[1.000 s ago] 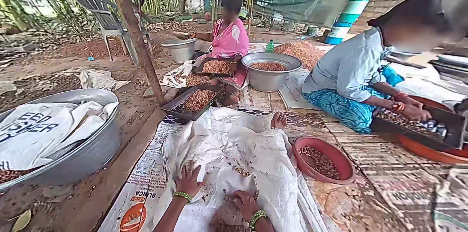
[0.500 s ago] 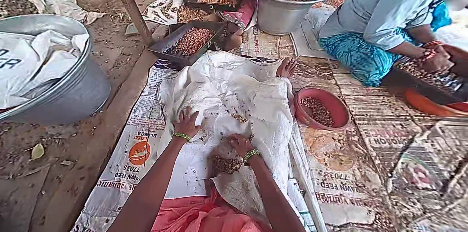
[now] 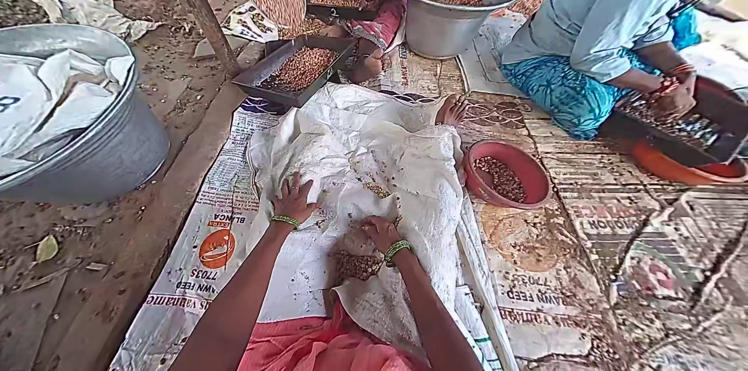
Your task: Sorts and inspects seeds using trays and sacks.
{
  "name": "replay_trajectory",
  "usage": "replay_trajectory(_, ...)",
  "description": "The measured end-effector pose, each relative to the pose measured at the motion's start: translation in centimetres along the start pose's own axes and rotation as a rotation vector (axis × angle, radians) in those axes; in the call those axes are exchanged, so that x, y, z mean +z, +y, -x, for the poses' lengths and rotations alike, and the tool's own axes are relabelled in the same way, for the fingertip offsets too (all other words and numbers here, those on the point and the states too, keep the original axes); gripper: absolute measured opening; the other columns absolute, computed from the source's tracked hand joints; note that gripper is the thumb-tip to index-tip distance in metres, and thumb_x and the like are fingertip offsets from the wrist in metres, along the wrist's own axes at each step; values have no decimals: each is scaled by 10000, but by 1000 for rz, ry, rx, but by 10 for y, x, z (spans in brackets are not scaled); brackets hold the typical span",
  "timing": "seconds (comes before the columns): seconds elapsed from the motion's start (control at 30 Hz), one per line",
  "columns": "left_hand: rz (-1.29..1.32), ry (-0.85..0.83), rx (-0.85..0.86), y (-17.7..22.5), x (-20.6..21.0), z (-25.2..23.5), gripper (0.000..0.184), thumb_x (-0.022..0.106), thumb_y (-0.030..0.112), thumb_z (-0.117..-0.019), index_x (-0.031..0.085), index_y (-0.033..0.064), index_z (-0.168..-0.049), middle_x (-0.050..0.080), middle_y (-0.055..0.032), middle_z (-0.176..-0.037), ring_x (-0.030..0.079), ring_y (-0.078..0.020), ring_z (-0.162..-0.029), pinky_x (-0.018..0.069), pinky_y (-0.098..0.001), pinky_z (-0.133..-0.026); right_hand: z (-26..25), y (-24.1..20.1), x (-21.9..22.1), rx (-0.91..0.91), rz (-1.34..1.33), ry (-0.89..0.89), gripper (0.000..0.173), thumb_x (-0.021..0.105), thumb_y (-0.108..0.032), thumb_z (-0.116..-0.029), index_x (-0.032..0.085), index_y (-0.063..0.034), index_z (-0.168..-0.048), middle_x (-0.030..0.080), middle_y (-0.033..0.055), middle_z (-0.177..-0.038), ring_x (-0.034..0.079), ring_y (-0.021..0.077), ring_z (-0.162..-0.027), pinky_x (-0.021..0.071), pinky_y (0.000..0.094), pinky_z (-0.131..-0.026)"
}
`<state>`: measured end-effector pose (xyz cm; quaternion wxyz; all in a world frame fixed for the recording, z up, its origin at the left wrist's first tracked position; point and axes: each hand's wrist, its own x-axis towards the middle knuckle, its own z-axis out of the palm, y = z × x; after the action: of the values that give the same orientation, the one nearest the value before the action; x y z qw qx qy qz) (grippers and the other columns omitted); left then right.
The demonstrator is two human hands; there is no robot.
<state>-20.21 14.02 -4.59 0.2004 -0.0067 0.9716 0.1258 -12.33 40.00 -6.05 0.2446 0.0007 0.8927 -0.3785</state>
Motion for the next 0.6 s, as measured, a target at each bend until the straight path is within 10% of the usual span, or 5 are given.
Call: replay_trajectory(0.6,185,-12,35,-11,-5,3,678,649,452,-981,407,271,-1587,111,-76,-1735,60,-424,-1580,129,-803,-1130,5,-9,3,-24,69,40,363,523,-152,-1072,594,36,-1375,629,250,-1357,611,369,-1272,441,504,-1120)
